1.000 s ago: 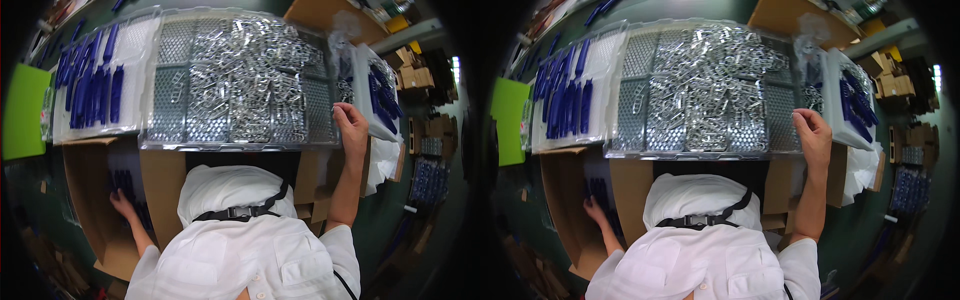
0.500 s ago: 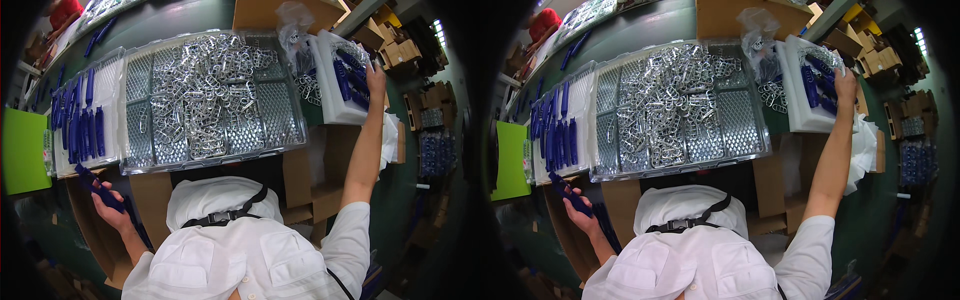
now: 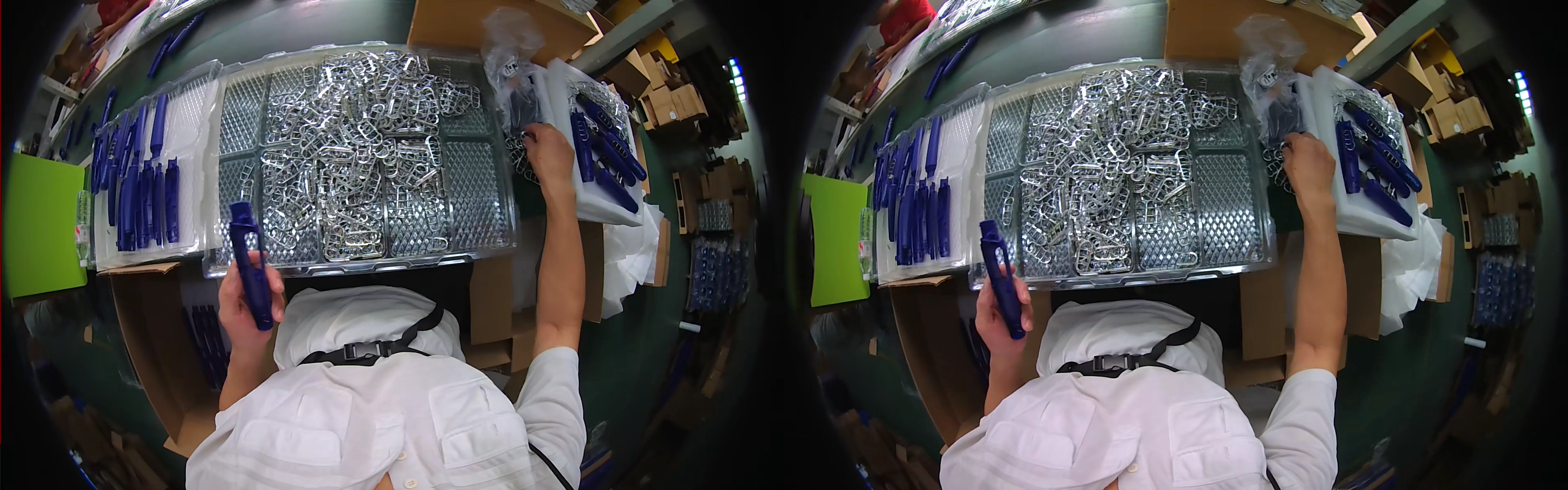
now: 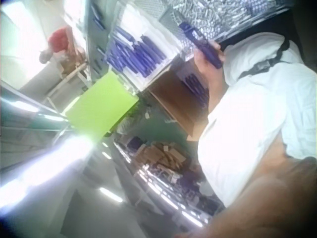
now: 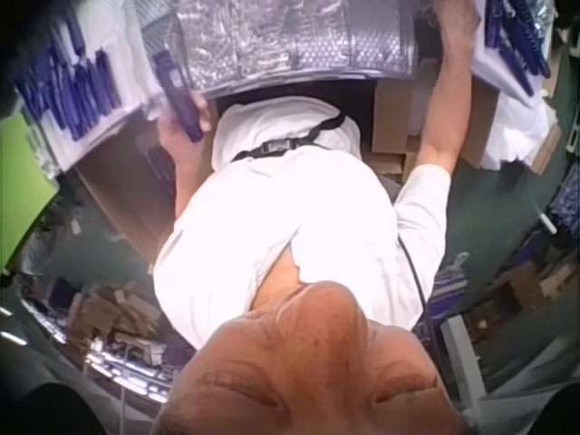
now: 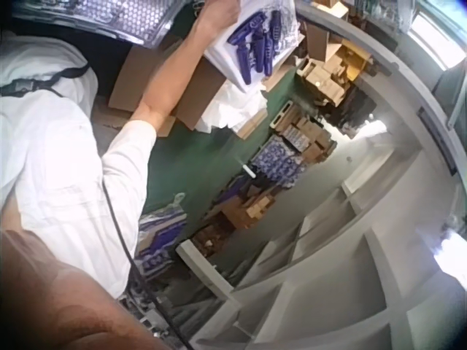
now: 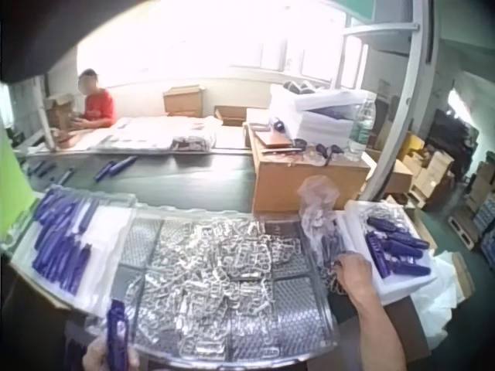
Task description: Insert small metal pins into blue plastic electronic components and pack them into boxes.
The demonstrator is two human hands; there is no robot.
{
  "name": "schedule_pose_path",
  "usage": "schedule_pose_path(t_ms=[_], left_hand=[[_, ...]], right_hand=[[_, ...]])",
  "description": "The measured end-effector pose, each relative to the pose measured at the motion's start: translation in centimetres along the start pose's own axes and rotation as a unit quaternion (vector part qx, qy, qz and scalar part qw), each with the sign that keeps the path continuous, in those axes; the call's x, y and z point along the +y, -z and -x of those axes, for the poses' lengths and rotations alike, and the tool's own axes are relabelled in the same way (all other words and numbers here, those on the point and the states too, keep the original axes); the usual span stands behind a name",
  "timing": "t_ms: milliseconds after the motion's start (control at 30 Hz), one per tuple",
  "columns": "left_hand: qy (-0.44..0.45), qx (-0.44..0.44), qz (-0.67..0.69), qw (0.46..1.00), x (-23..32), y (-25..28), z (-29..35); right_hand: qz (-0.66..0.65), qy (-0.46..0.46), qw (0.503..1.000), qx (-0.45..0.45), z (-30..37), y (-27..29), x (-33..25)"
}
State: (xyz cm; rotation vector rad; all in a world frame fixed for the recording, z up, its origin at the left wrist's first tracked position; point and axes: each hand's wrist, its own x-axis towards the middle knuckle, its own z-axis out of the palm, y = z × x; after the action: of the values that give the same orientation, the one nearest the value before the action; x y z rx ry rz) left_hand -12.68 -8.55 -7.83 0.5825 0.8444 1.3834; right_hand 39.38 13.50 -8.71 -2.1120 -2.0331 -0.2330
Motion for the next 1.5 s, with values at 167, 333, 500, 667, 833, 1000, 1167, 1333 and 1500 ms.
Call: schedule_pose_path(t_ms=[167, 333, 500, 667, 833, 1000, 1167, 1333, 1500], left_hand=[[0.066, -0.014, 0.038, 0.997, -0.6, 0.5, -0.3], [0.136, -0.040, 0.035, 0.989, -0.8, -0.4, -0.4], [0.176, -0.082, 0.037, 0.980, -1.0, -1.4, -1.0], [0.186, -0.128, 0.039, 0.973, -0.9, -2.7, -1.8], [0.177, -0.135, 0.051, 0.974, -1.3, -2.5, -1.8], [0.188, -0.151, 0.038, 0.970, -1.4, -3.0, -2.0], [0.199, -0.163, 0.048, 0.965, -1.8, -4.3, -2.3], [0.168, -0.131, 0.082, 0.973, -3.3, -6.4, -3.1], [0.224, -0.151, 0.046, 0.962, -2.9, -9.7, -4.4]], right_hand=[[-0.070, -0.069, 0.995, -0.010, -0.1, 1.4, 0.1], [-0.033, 0.009, 0.996, 0.087, 1.8, 5.2, -5.5], [-0.199, 0.274, 0.941, -0.003, 5.9, 7.3, -15.2], [-0.097, 0.332, 0.938, -0.004, 7.1, 3.0, -17.1], [-0.273, 0.157, 0.943, -0.106, 7.8, 5.5, -17.9], [-0.586, -0.027, 0.778, -0.226, 8.5, 6.4, -16.9], [-0.637, -0.121, 0.711, -0.272, 9.8, 6.9, -16.9], [-0.670, 0.000, 0.720, -0.182, 11.8, 8.1, -17.1], [-0.558, 0.259, 0.787, -0.055, 13.7, 10.1, -18.3]])
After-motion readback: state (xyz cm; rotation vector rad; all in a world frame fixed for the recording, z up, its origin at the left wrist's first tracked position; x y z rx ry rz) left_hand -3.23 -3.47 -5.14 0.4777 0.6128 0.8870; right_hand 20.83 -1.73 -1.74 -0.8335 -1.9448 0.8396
